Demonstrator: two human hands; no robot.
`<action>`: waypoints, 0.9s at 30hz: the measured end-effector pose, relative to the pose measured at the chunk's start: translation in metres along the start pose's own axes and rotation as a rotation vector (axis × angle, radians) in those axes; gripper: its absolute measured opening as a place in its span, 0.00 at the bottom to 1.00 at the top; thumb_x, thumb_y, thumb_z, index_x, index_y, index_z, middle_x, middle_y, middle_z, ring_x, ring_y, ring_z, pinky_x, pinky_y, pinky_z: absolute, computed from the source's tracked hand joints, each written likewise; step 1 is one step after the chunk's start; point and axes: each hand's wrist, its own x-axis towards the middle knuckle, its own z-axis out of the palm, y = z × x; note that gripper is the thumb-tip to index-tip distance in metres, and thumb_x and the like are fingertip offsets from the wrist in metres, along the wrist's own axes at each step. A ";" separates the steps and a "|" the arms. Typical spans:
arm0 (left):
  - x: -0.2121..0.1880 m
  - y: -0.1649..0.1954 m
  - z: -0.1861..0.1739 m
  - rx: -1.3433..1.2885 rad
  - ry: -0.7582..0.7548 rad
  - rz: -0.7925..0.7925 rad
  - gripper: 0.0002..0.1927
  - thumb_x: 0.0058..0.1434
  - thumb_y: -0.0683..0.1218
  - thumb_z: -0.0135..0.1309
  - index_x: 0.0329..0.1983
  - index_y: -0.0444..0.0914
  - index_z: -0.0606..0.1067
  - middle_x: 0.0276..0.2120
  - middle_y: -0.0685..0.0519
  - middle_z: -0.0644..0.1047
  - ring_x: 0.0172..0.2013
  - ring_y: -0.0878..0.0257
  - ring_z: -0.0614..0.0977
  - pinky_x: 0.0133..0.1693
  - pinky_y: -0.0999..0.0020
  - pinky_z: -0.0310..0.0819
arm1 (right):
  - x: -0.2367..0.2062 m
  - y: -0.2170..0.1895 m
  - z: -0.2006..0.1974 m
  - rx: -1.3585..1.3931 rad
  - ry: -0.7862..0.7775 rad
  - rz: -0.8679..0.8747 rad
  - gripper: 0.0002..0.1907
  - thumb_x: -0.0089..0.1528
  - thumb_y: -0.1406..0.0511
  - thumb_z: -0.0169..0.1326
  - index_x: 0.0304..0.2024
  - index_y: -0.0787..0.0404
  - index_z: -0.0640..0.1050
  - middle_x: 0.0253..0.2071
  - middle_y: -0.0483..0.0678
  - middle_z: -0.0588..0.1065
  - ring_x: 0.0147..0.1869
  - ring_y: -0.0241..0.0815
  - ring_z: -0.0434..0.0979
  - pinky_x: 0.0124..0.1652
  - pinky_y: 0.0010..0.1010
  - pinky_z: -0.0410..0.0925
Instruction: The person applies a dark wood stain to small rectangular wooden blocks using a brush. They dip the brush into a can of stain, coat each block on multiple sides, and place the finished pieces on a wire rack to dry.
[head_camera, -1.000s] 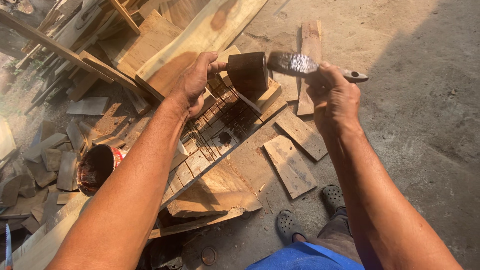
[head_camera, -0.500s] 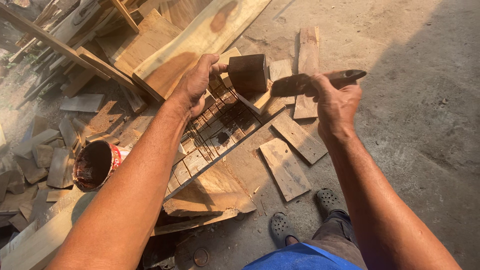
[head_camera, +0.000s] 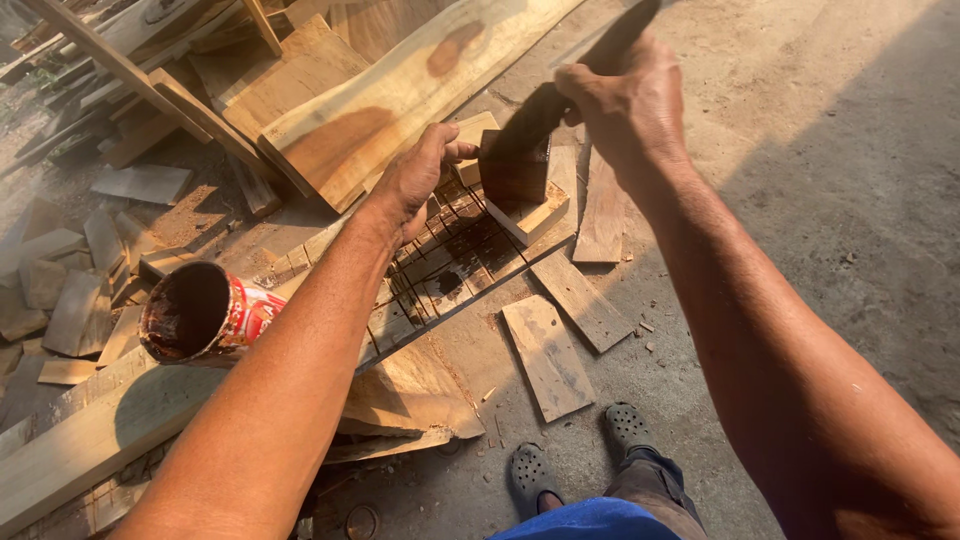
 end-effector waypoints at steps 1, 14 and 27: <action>-0.001 0.000 -0.001 0.039 0.006 -0.022 0.37 0.58 0.67 0.41 0.58 0.36 0.76 0.59 0.38 0.70 0.65 0.49 0.63 0.64 0.41 0.49 | 0.000 -0.002 -0.003 -0.082 0.010 0.033 0.11 0.61 0.68 0.61 0.45 0.63 0.78 0.38 0.50 0.81 0.35 0.36 0.84 0.29 0.22 0.80; -0.012 -0.008 0.038 0.735 0.411 0.315 0.59 0.42 0.76 0.68 0.70 0.47 0.59 0.63 0.43 0.66 0.67 0.48 0.63 0.70 0.37 0.47 | 0.012 -0.035 -0.010 -0.287 -0.098 0.050 0.05 0.65 0.67 0.60 0.43 0.62 0.80 0.38 0.52 0.82 0.33 0.37 0.83 0.29 0.26 0.77; -0.040 0.015 0.096 0.637 0.638 0.200 0.62 0.39 0.68 0.72 0.72 0.43 0.54 0.65 0.43 0.62 0.68 0.46 0.58 0.65 0.38 0.44 | 0.069 -0.037 -0.041 -0.352 -0.228 -0.179 0.10 0.66 0.65 0.62 0.44 0.65 0.80 0.39 0.52 0.81 0.38 0.38 0.83 0.35 0.29 0.77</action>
